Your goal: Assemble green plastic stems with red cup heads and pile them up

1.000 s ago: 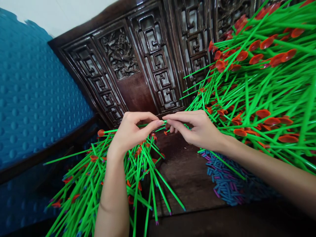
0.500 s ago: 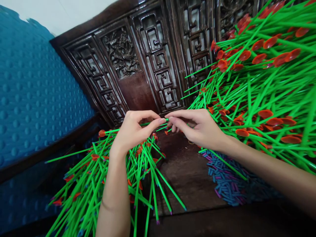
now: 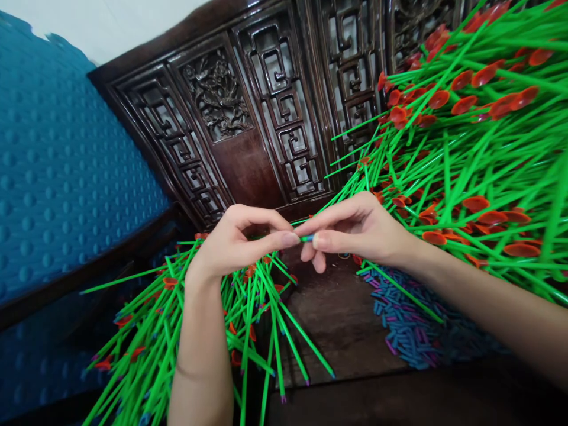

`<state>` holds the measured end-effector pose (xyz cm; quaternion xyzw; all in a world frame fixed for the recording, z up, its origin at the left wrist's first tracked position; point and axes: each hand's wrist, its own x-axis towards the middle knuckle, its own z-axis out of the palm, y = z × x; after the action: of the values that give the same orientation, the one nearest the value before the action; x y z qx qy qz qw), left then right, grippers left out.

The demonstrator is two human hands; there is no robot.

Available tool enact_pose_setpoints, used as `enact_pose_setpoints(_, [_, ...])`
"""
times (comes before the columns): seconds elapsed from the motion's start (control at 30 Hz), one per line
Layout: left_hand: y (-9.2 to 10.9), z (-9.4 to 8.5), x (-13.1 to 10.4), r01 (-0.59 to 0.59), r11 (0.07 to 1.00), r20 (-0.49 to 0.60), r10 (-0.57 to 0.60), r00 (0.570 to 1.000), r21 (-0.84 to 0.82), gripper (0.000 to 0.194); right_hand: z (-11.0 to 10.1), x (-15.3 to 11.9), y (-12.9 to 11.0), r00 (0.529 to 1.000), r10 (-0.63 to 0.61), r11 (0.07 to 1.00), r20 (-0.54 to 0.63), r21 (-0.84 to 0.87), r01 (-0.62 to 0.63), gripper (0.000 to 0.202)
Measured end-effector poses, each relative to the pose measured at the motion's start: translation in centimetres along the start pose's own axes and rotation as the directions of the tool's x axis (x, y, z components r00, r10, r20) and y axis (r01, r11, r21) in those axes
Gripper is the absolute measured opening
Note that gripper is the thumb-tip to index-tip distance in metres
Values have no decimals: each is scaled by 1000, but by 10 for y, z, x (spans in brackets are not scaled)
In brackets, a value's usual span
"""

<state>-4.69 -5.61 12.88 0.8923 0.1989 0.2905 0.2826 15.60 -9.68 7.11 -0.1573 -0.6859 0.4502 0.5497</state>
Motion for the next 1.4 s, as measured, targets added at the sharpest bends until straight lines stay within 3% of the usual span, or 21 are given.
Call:
enact_pose_setpoints(0.17, [5, -1, 1, -71, 997, 83, 73, 994, -29, 12, -4, 1, 6, 988, 96, 957, 122, 262, -126, 20])
enact_pose_setpoints(0.3, [3, -2, 2, -82, 997, 61, 81, 995, 1, 11, -4, 1, 8, 985, 151, 951, 88, 257, -169, 19])
enact_pose_setpoints(0.5, [1, -6, 1, -113, 993, 127, 115, 985, -23, 10, -1, 0, 2, 981, 154, 968, 113, 182, -173, 11])
enact_pose_setpoints(0.57, [1, -6, 0, -94, 994, 110, 88, 990, 48, 10, -1, 1, 3, 984, 164, 976, 75, 133, -173, 12])
enact_pose_setpoints(0.67, [-2, -5, 1, -48, 957, 1, 50, 999, 287, 8, -3, 3, 9, 975, 220, 973, -39, 74, -217, 19])
enact_pose_setpoints(0.77, [-8, -1, 4, -75, 826, -132, 178, 975, 559, 2, -4, 5, 19, 951, 284, 957, -125, 103, -273, 29])
enact_pose_setpoints(0.87, [-15, 2, 8, -63, 661, -264, 383, 885, 748, 11, -2, 4, 28, 938, 326, 938, -119, 159, -306, 32])
enact_pose_setpoints(0.97, [-21, 4, 13, -4, 591, -393, 541, 744, 806, 17, -1, 3, 34, 939, 321, 936, -126, 196, -294, 27])
enact_pose_setpoints(1.1, [-25, 10, 18, -45, 725, -559, 568, 605, 688, 22, 1, 2, 40, 954, 282, 954, -103, 137, -268, 22])
enact_pose_setpoints(1.27, [-23, 33, 27, -154, 860, -774, 506, 382, 486, 26, 8, -3, 42, 950, 296, 946, 96, -165, -278, 13])
enact_pose_setpoints(1.33, [-19, 42, 30, -195, 886, -815, 464, 347, 422, 35, 10, -6, 43, 944, 288, 920, 162, -319, -226, 11])
enact_pose_setpoints(1.4, [-17, 47, 30, -193, 919, -827, 393, 402, 343, 45, 9, -8, 45, 940, 275, 879, 204, -450, -160, 8])
